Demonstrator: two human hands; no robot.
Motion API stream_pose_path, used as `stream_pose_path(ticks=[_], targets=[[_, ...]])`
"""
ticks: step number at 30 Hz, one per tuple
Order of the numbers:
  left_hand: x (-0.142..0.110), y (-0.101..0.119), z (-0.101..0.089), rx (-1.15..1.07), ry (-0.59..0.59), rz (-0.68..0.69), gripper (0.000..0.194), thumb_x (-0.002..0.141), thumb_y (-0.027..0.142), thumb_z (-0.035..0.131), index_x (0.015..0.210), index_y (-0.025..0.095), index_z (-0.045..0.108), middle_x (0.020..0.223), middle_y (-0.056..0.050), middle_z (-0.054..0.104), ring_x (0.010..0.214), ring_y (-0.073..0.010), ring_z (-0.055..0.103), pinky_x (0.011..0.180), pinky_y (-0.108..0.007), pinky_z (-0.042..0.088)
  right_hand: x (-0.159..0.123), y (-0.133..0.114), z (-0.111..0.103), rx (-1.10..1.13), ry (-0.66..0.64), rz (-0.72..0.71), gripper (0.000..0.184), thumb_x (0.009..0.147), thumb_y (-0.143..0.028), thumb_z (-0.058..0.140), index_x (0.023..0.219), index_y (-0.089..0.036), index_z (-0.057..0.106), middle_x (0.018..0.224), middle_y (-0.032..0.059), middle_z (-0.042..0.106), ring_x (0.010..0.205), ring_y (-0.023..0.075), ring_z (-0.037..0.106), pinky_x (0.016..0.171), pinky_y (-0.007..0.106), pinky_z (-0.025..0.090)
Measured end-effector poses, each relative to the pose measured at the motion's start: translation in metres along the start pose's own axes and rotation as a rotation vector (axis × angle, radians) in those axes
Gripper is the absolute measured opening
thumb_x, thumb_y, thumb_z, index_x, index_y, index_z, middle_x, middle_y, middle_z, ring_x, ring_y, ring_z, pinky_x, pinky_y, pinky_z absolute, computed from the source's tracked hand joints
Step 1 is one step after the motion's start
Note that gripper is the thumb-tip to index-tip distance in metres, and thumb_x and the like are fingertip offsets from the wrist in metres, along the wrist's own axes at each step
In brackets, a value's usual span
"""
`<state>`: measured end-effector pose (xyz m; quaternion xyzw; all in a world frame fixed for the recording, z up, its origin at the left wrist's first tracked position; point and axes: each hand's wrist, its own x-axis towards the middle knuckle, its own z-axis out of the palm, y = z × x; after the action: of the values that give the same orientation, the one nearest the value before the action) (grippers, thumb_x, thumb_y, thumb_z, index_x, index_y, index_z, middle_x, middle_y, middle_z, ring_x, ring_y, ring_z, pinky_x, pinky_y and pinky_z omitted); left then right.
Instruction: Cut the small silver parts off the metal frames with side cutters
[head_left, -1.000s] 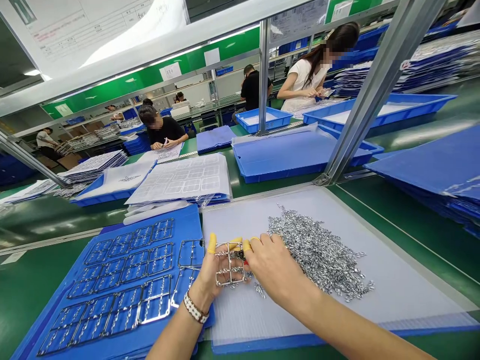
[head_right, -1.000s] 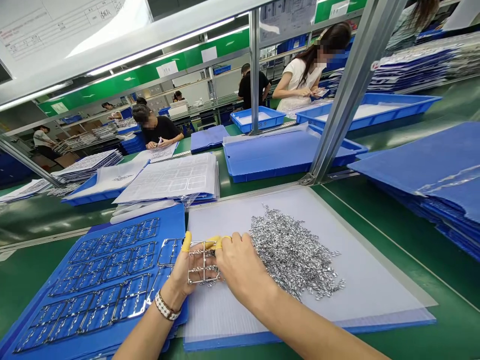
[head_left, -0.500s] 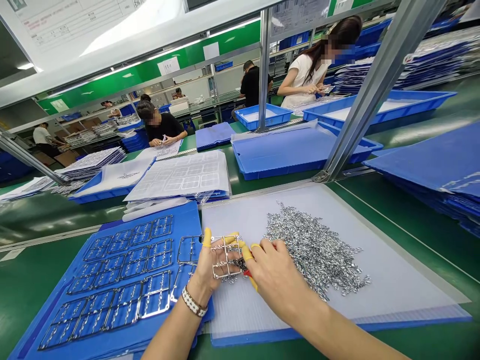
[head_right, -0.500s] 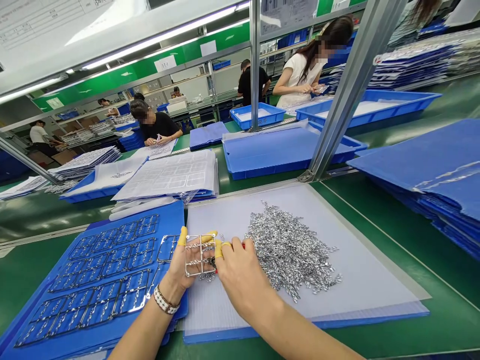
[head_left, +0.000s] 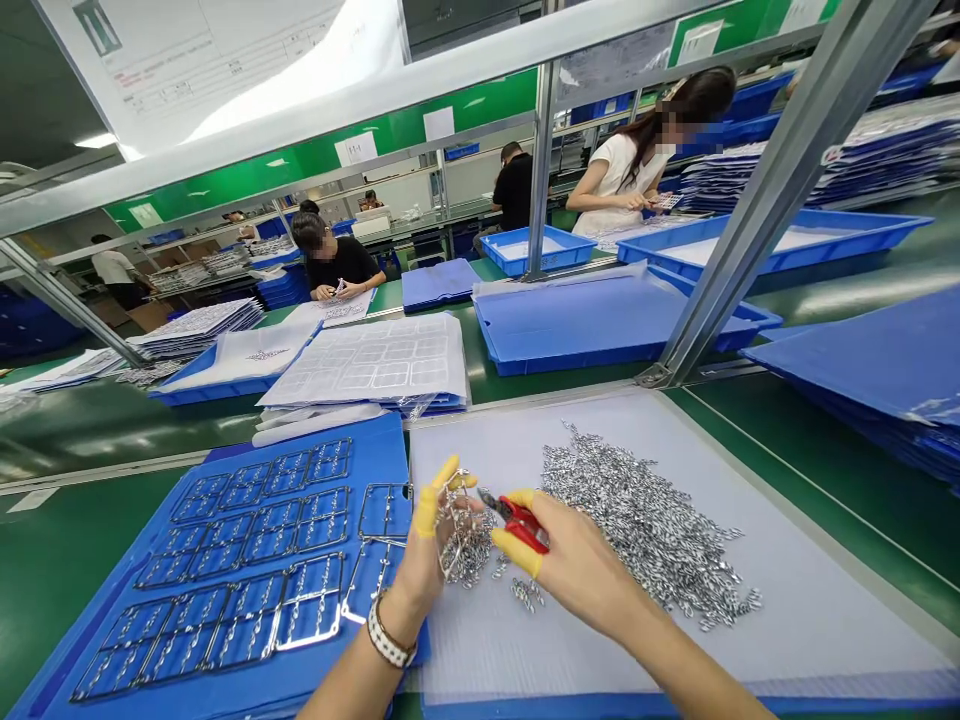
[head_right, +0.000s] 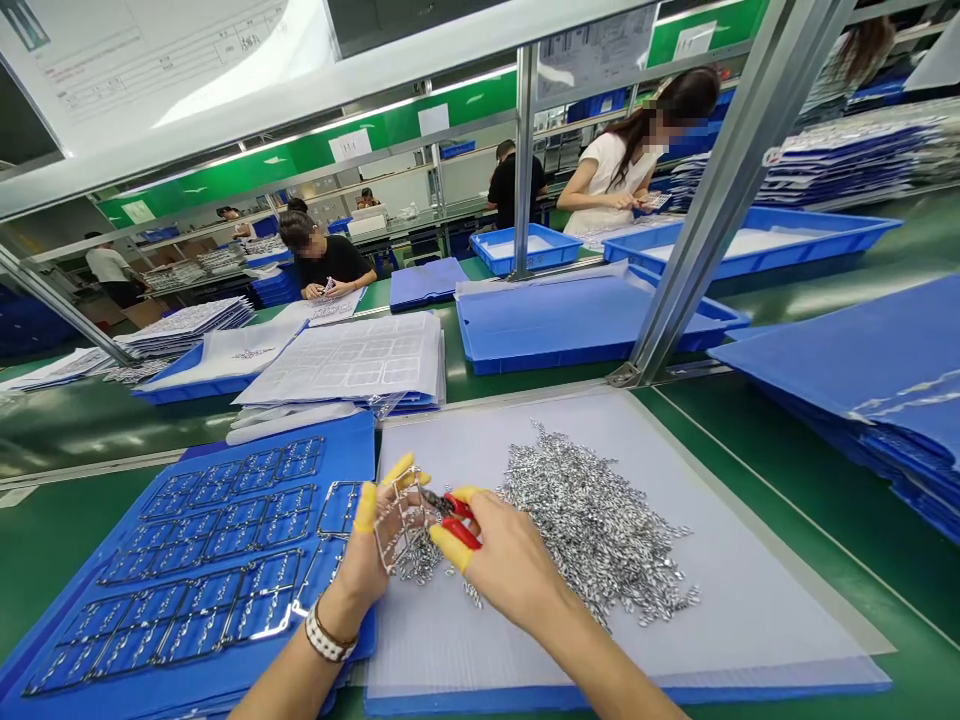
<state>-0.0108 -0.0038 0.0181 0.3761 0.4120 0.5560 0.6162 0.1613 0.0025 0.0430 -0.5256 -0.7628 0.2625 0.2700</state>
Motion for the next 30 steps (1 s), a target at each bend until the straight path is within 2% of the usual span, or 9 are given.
stream_pose_path(ticks=[3, 6, 11, 13, 15, 18, 21, 25, 30], targets=[[-0.004, -0.009, 0.001, 0.422, -0.018, 0.285, 0.081, 0.075, 0.050, 0.065, 0.144, 0.023, 0.031, 0.132, -0.012, 0.050, 0.117, -0.0274, 0.048, 0.103, -0.043, 0.034, 0.011, 0.000, 0.013, 0.451, -0.020, 0.137, 0.025, 0.078, -0.042, 0.056, 0.090, -0.021, 0.059, 0.077, -0.0004, 0.064, 0.067, 0.0151, 0.057, 0.060, 0.028, 0.042], [-0.008, -0.010, 0.003, 0.662, -0.033, 0.435, 0.096, 0.062, 0.038, 0.079, 0.143, 0.022, 0.031, 0.133, -0.015, 0.048, 0.124, -0.0321, 0.041, 0.109, -0.049, 0.024, 0.021, 0.001, 0.027, 0.649, 0.032, 0.146, 0.025, 0.073, -0.039, 0.060, 0.089, -0.020, 0.058, 0.082, 0.0008, 0.065, 0.072, 0.0154, 0.059, 0.064, 0.028, 0.045], [-0.011, 0.004, 0.008, 0.438, 0.020, 0.476, 0.087, 0.053, 0.025, 0.085, 0.133, 0.024, 0.049, 0.145, -0.011, 0.036, 0.140, -0.0317, 0.016, 0.115, -0.041, 0.009, 0.024, 0.002, 0.026, 0.622, 0.111, 0.067, 0.020, 0.076, -0.032, 0.055, 0.092, -0.020, 0.056, 0.082, 0.0019, 0.065, 0.073, 0.0164, 0.061, 0.068, 0.030, 0.049], [-0.009, 0.007, 0.006, 0.287, 0.075, 0.412, 0.085, 0.058, 0.026, 0.082, 0.135, 0.028, 0.046, 0.153, -0.005, 0.024, 0.142, -0.0276, 0.009, 0.115, -0.036, 0.008, 0.021, 0.000, 0.025, 0.514, 0.199, 0.001, 0.020, 0.079, -0.029, 0.054, 0.096, -0.020, 0.055, 0.084, 0.0031, 0.065, 0.073, 0.0164, 0.061, 0.068, 0.031, 0.049], [-0.004, 0.004, 0.002, 0.103, 0.110, 0.245, 0.076, 0.072, 0.037, 0.072, 0.139, 0.035, 0.038, 0.155, 0.000, 0.019, 0.140, -0.0258, 0.017, 0.114, -0.037, 0.015, 0.018, -0.003, 0.031, 0.350, 0.297, -0.137, 0.019, 0.081, -0.021, 0.050, 0.098, -0.020, 0.056, 0.085, 0.0040, 0.065, 0.073, 0.0164, 0.059, 0.068, 0.031, 0.049], [0.005, -0.005, -0.003, -0.213, 0.099, -0.008, 0.067, 0.081, 0.053, 0.055, 0.142, 0.039, 0.030, 0.151, -0.002, 0.029, 0.130, -0.0266, 0.039, 0.107, -0.043, 0.031, 0.012, -0.011, 0.050, 0.128, 0.385, -0.385, 0.024, 0.080, -0.008, 0.043, 0.097, -0.019, 0.056, 0.084, 0.0050, 0.062, 0.076, 0.0173, 0.057, 0.069, 0.031, 0.046], [0.009, -0.008, -0.003, -0.415, 0.068, -0.047, 0.070, 0.078, 0.053, 0.058, 0.141, 0.033, 0.034, 0.138, -0.008, 0.047, 0.119, -0.0270, 0.050, 0.101, -0.044, 0.037, 0.006, -0.022, 0.071, -0.068, 0.424, -0.521, 0.028, 0.079, -0.003, 0.039, 0.097, -0.016, 0.055, 0.084, 0.0070, 0.062, 0.078, 0.0191, 0.055, 0.071, 0.035, 0.044], [0.010, 0.001, 0.003, -0.579, 0.060, -0.129, 0.060, 0.079, 0.044, 0.060, 0.135, 0.030, 0.044, 0.117, -0.008, 0.062, 0.110, -0.0264, 0.057, 0.097, -0.045, 0.041, -0.003, -0.034, 0.076, -0.278, 0.416, -0.596, 0.030, 0.079, -0.006, 0.042, 0.103, -0.015, 0.055, 0.086, 0.0084, 0.062, 0.080, 0.0218, 0.053, 0.072, 0.038, 0.042], [0.014, 0.007, 0.000, -0.651, 0.109, -0.175, 0.043, 0.083, 0.041, 0.054, 0.119, 0.019, 0.060, 0.109, -0.010, 0.065, 0.103, -0.0250, 0.060, 0.094, -0.040, 0.043, -0.005, -0.029, 0.048, -0.340, 0.339, -0.483, 0.031, 0.080, -0.021, 0.054, 0.111, -0.016, 0.052, 0.099, 0.0115, 0.061, 0.090, 0.0253, 0.054, 0.080, 0.041, 0.041]])
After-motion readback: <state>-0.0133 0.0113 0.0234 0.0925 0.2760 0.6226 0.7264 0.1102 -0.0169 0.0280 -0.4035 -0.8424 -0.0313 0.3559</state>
